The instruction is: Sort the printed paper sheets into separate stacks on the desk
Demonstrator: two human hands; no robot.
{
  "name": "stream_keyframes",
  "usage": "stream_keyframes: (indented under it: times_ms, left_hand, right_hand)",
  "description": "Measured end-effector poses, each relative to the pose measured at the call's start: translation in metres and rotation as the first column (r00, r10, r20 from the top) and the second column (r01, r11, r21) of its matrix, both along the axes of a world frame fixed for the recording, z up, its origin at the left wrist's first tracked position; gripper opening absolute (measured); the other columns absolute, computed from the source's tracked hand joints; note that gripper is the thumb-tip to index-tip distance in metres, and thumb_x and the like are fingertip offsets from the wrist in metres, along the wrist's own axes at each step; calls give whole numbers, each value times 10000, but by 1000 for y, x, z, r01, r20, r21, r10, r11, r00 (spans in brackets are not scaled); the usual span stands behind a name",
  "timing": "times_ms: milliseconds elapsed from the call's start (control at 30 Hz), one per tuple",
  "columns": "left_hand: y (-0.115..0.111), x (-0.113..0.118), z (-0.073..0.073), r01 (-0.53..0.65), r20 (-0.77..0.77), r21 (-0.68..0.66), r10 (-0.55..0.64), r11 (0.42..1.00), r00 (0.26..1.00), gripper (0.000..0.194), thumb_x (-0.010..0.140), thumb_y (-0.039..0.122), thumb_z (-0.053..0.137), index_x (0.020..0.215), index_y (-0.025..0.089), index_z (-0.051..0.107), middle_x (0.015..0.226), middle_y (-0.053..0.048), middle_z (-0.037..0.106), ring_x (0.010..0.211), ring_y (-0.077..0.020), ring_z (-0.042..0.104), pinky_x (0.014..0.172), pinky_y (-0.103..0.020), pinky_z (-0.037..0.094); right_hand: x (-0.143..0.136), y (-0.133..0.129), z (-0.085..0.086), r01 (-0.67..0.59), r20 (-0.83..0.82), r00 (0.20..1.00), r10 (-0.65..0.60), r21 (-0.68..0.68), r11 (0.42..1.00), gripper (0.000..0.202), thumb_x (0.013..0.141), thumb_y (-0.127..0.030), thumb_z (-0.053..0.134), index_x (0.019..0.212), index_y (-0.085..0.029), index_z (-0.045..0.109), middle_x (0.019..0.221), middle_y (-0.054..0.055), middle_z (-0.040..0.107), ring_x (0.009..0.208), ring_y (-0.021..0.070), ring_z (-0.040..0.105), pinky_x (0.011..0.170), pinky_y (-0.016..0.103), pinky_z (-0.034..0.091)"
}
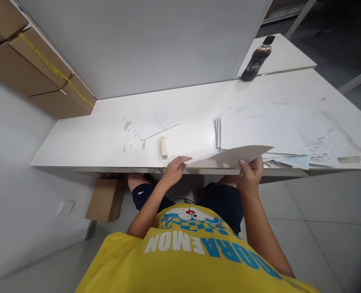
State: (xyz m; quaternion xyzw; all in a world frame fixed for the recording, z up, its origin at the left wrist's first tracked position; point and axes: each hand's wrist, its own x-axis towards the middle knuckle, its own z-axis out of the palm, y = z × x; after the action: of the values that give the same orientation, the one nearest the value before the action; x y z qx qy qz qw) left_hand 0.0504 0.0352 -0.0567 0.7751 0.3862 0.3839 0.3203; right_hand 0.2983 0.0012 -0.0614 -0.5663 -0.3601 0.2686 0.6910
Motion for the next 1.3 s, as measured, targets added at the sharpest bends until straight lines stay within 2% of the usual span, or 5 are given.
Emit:
stream_keyframes:
  times_ms: [300,533,700,1067,1300]
  left_hand:
    - [-23,-7,0,-78,73,-72,83,994,994,450,982,535,395,815,201,647,785,-71,649,788,-221,630,755,-366,523]
    - [-88,-48,-31,-321,230,-439,451,839,863,529,856,632,547,578,188,474,566,13,453,551,-135,430,533,-266,362]
    - [-91,-61,-38,-367,224,-518,536,773,814,460,873,595,537,658,188,541,616,7,502,594,-142,474,568,-260,398]
    - [-39,-54,7,-378,-190,251,428,891,884,357,956,304,472,1272,189,590,1334,-149,577,1257,-289,501,1060,-469,390]
    - [-11,-53,9,-314,-326,376,442,872,836,391,934,171,463,1305,197,583,1302,-108,632,1256,-301,505,1028,-474,400]
  right_hand:
    - [17,-17,1,-106,91,989,116,-109,988,300,762,-437,654,961,-213,654,933,57,677,928,239,620,870,386,494]
    - [15,-35,-6,-617,-126,769,627,-399,678,412,754,-457,714,1095,-235,650,905,48,733,842,240,676,707,348,548]
    - [-13,-28,-19,-596,-207,800,564,-379,707,460,715,-449,733,1108,-249,605,839,31,741,777,235,694,647,348,558]
    - [3,-12,-8,-485,-195,873,447,-430,761,499,667,-377,733,1130,-233,616,810,31,738,688,223,676,619,352,547]
    - [3,-6,-8,-531,-213,845,490,-433,728,500,685,-377,721,1152,-227,623,833,33,737,698,215,673,639,349,550]
